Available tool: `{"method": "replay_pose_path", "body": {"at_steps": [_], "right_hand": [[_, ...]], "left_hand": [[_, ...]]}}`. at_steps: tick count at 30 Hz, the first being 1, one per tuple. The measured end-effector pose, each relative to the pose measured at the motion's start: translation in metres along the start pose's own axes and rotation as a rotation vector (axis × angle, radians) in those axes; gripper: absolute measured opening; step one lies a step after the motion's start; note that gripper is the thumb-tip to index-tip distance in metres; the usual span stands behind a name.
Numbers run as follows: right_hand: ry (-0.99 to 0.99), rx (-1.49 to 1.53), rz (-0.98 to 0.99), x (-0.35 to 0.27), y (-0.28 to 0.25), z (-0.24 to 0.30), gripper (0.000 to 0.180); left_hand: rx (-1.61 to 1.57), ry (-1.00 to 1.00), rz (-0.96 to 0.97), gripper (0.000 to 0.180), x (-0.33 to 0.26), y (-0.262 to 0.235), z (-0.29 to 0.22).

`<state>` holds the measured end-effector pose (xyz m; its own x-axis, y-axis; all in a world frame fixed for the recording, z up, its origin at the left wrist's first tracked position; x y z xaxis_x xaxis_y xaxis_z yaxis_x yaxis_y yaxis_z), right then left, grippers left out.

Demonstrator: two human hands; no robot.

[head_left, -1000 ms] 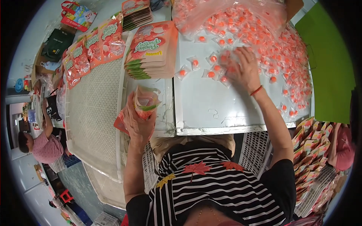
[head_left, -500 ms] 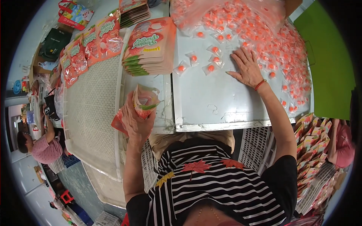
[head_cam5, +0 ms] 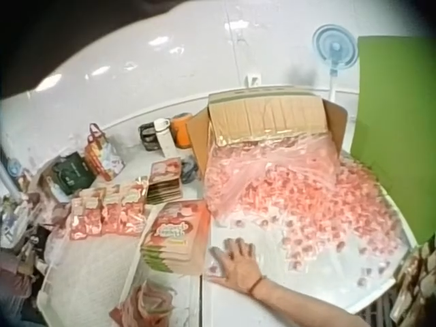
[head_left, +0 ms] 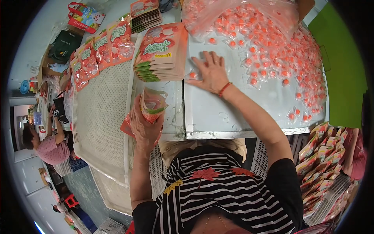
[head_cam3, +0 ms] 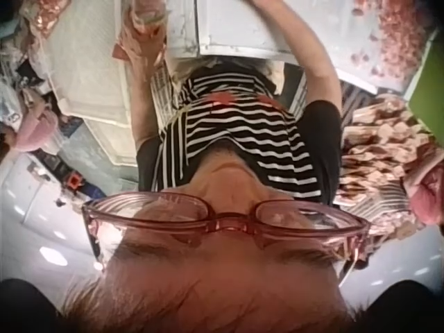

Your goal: Manually fill plastic bags with individually wrapped candies and stack them for final packaging.

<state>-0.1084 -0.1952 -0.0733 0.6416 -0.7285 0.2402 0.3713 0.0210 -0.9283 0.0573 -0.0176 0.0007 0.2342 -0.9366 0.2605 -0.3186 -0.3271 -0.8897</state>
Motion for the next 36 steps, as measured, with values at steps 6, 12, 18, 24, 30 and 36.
{"method": "replay_pose_path", "body": {"at_steps": [6,12,18,24,30,36], "right_hand": [[-0.072,0.047,-0.031,-0.022,0.018,0.037,0.034],[-0.086,0.222,-0.107,-0.062,-0.021,0.036,0.042],[0.309,0.035,-0.180,-0.121,-0.049,-0.062,0.043],[0.305,0.193,-0.120,-0.120,-0.027,-0.023,0.062],[0.253,0.196,-0.029,-0.068,-0.003,0.034,0.067],[0.038,0.220,-0.100,-0.058,0.001,0.040,0.051]], "left_hand": [[-0.056,0.000,0.018,0.081,-0.001,0.003,0.008],[-0.074,0.021,0.048,0.080,0.002,0.008,0.001],[-0.063,0.014,0.069,0.080,-0.001,0.010,0.000],[-0.083,0.059,0.078,0.081,0.006,0.020,-0.016],[-0.022,0.094,0.047,0.083,0.008,0.018,-0.021],[-0.046,0.020,0.075,0.082,0.003,0.016,-0.012]]}}
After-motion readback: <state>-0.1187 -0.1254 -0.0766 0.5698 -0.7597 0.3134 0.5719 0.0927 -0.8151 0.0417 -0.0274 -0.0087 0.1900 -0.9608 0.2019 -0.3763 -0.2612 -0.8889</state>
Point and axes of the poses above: each hand's wrist, its own x-axis towards the middle knuckle, its own y-axis out of the palm, z = x × y, the point moved 7 cm from there along x, towards the middle knuckle, and after that the axes turned 11 degrees about z, right-handed, at the moved point
